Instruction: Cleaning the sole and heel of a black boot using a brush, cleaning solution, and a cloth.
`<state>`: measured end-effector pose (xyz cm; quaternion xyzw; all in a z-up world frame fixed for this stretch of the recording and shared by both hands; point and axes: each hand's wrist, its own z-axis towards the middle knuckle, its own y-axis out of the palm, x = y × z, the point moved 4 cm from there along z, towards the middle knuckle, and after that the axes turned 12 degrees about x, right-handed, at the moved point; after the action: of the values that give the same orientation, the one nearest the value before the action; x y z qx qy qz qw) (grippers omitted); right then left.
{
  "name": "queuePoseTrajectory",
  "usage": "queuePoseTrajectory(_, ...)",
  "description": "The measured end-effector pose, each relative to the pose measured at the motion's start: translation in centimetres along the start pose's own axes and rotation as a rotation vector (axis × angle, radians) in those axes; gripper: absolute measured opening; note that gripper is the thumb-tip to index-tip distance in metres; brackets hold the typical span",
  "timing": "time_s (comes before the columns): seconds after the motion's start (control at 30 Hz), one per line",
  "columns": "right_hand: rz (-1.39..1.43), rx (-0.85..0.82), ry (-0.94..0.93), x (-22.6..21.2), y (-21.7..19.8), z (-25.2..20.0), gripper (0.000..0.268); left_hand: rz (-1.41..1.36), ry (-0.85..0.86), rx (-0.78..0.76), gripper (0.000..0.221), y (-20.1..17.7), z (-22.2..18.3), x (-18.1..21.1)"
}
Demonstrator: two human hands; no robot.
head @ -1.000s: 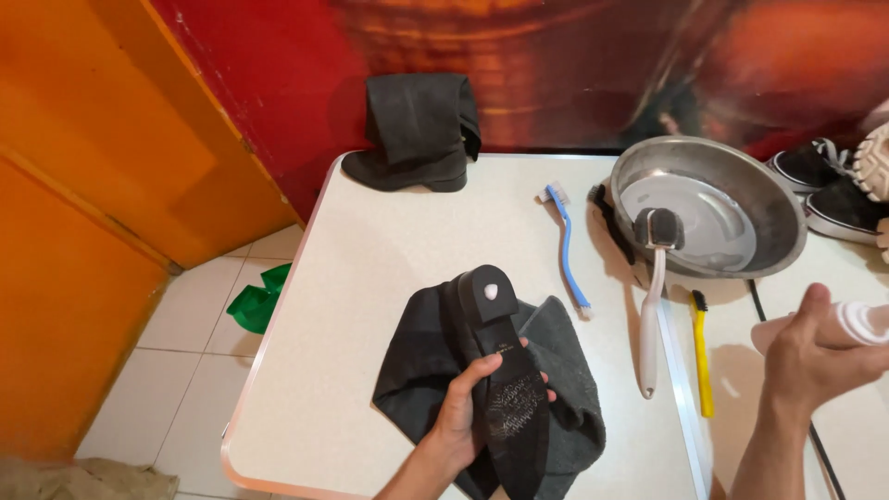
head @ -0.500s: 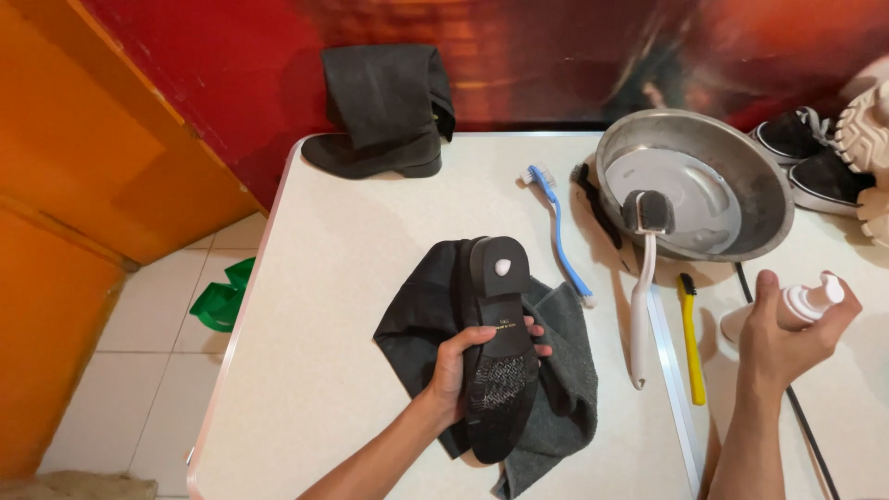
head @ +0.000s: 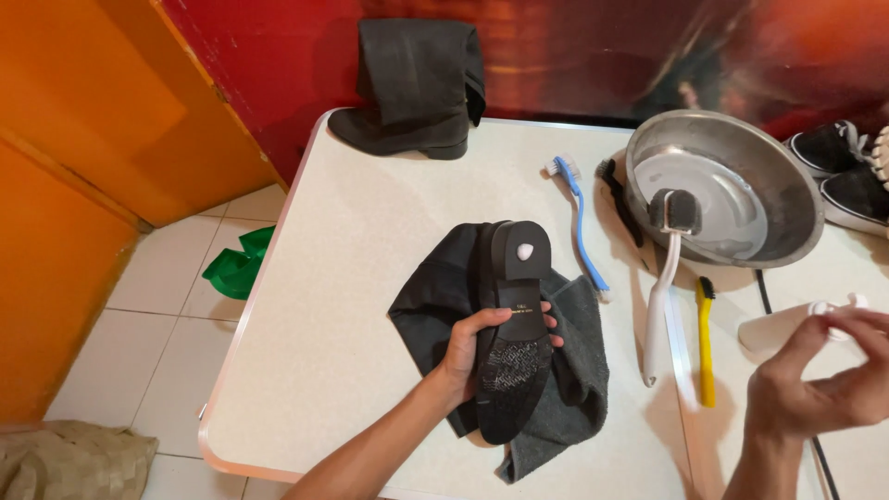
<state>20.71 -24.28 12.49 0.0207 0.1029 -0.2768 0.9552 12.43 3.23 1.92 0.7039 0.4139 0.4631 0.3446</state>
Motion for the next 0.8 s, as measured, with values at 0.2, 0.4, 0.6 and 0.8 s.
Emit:
queuePoseTrajectory(0.2,-0.290,-0.518,0.151,0.1,-1.2,-7.7,0.016,-0.027,0.005,-0.065,0.057,0.0,-0.1,0.2)
queuePoseTrajectory(0.4,-0.272,-0.516,0.169,-0.1,-0.9,-5.7,0.019,-0.062,-0.008,-0.079,0.052,0.1,-0.2,0.2)
queuePoseTrajectory(0.6,-0.786,-1.063,0.569,4.2,1.1,-4.4,0.037,-0.071,-0.005,-0.041,0.055,0.0,-0.4,0.3)
queuePoseTrajectory(0.8,-0.720,-1.004,0.589,6.5,0.6,-9.6,0.026,-0.094,-0.027,-0.057,0.055,-0.3,-0.4,0.5)
